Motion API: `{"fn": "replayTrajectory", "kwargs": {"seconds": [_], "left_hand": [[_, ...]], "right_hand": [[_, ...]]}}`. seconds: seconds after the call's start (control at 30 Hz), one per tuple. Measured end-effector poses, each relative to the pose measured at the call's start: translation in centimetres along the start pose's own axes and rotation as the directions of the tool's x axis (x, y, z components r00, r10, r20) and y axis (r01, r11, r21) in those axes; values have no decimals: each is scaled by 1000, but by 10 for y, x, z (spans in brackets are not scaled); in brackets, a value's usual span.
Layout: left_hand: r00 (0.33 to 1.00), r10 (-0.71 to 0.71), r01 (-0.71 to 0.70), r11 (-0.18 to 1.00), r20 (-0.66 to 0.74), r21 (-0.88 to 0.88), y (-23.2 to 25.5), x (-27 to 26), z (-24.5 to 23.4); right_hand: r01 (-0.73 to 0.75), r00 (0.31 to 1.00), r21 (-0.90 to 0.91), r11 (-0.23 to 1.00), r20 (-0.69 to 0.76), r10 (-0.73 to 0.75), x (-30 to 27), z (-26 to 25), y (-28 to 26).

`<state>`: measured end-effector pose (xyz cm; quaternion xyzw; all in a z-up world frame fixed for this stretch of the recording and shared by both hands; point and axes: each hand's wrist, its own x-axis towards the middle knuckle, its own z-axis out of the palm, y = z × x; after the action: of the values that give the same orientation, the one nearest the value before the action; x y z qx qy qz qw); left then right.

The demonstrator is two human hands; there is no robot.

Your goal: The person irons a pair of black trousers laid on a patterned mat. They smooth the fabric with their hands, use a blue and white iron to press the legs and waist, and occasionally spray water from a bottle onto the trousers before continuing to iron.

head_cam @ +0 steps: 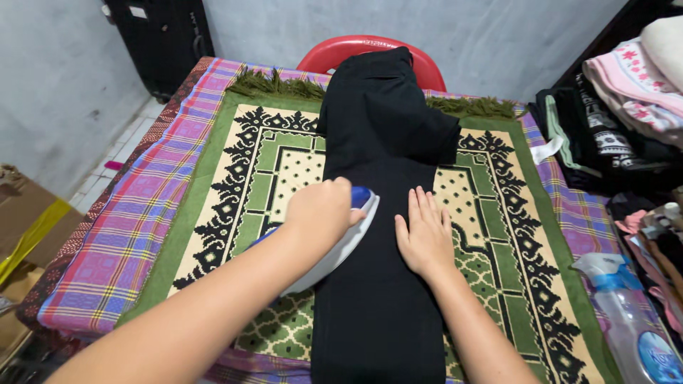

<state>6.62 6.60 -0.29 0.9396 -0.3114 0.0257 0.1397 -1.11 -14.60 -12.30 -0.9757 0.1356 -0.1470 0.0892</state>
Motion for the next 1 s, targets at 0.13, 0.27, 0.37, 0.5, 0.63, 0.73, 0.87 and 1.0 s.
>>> {"fn": "replayTrajectory", "kwargs": {"seconds": [0.13,0.27,0.37,0.5,0.63,0.73,0.87,1.0], "left_hand": [[996,-11,14,999,-86,38,-8,9,2],[984,-101,100,995,-149,-12,-5,58,12],[972,-224,219,973,-70,-68,1,97,16],[966,-253,249,965,-44,-84,4,103,21],[981,-184,182,982,-58,-46,2,70,14],[991,-40,40,999,-126,-3,-7,24,9],[996,-28,32,999,-82,44,-15,-6,0],[987,-66,72,997,-147,36,-19,19,2]], "right_hand": [[-11,1000,0,1000,20,11,0,-1,-3],[-18,1000,-4,1000,24,18,1,-3,-4],[-24,999,-4,1000,33,24,1,-4,-5],[-18,999,-4,1000,29,18,-2,-4,-5],[-16,1000,1,1000,25,16,0,-4,-3],[-8,1000,6,1000,24,8,-1,-2,-2],[-10,1000,9,1000,30,10,0,-2,-1],[-7,1000,4,1000,31,7,-1,-2,-2]]}}
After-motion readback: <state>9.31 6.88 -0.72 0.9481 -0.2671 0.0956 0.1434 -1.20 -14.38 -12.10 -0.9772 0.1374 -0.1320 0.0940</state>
